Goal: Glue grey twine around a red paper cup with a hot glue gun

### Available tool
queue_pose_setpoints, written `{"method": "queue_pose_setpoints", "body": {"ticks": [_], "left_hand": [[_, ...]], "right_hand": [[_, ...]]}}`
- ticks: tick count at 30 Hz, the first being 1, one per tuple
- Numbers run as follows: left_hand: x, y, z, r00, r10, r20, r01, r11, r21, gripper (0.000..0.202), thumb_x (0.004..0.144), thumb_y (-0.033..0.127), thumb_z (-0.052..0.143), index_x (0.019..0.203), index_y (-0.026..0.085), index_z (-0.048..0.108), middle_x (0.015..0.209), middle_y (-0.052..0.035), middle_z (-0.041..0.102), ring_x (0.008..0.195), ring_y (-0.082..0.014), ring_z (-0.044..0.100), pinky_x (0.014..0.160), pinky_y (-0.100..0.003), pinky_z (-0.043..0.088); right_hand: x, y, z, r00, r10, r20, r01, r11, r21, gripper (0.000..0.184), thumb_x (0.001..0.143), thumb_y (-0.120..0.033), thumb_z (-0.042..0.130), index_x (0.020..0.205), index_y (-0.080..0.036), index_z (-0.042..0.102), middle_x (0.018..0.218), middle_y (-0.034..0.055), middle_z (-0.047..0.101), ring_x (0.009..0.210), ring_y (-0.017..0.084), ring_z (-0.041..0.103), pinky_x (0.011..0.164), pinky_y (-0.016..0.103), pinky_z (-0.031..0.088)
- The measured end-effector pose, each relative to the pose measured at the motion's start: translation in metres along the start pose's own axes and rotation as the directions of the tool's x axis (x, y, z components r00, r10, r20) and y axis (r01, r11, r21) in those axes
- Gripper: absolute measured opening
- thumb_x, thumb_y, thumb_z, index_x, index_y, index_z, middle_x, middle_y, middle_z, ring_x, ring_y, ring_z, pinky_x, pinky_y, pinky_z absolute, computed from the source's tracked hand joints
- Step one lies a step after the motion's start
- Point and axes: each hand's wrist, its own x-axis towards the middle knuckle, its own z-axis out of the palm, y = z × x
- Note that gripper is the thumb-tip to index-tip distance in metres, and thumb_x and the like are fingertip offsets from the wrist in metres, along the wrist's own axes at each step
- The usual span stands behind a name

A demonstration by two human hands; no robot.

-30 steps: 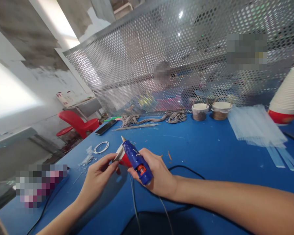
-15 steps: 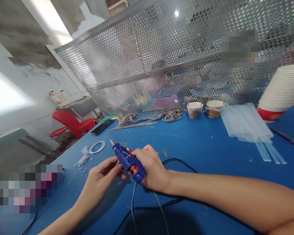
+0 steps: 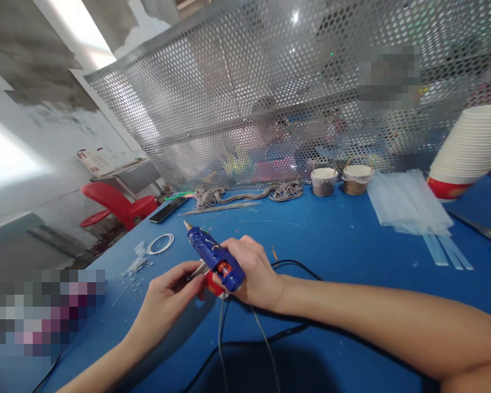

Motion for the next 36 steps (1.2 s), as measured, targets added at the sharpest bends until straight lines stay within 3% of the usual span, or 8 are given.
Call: {"method": "queue_pose_setpoints", "body": {"ticks": [4,11,25,36], "left_hand": [[0.0011,-0.0020,-0.0011,1.000,0.020,-0.007,-0.020,1.000,0.014,0.019,0.073,0.031,0.060,0.078,0.015,0.071,0.056,0.0019,0.062,0.047,-0.0106,0.054,0.047,-0.020,0.045],[0.0040,-0.0031,-0.0060,0.998,0.053,-0.040,-0.050,0.997,0.056,0.019,0.072,0.034,0.062,0.072,0.016,0.068,0.048,0.0044,0.056,0.044,-0.0103,0.050,0.044,-0.019,0.042],[0.0021,0.0011,-0.0064,0.994,0.094,-0.048,-0.092,0.995,0.047,0.016,0.073,0.027,0.055,0.073,0.016,0.067,0.047,0.0056,0.052,0.045,-0.0099,0.048,0.046,-0.019,0.041],[0.0017,-0.0022,-0.0041,0.991,0.130,-0.024,-0.127,0.987,0.094,0.016,0.073,0.024,0.056,0.072,0.015,0.068,0.054,0.0036,0.058,0.045,-0.0083,0.046,0.044,-0.019,0.039]], "right_hand": [[0.0010,-0.0010,0.0005,1.000,-0.005,-0.017,0.005,1.000,-0.020,0.008,0.082,-0.026,0.054,0.080,-0.021,0.047,0.071,0.0011,0.059,0.065,0.016,0.050,0.065,0.027,0.040],[0.0023,-0.0030,0.0034,0.993,0.111,0.027,-0.110,0.993,-0.039,0.017,0.074,-0.026,0.063,0.085,-0.021,0.052,0.076,0.0018,0.065,0.069,0.017,0.054,0.067,0.027,0.043],[-0.0017,-0.0022,0.0044,0.998,0.058,0.002,-0.058,0.998,-0.026,0.015,0.075,-0.023,0.063,0.085,-0.020,0.052,0.073,0.0017,0.062,0.067,0.017,0.052,0.064,0.026,0.041],[-0.0016,-0.0026,0.0022,1.000,0.026,-0.003,-0.026,0.999,-0.028,0.010,0.080,-0.024,0.058,0.085,-0.021,0.050,0.074,0.0023,0.062,0.066,0.017,0.051,0.062,0.026,0.040]]}}
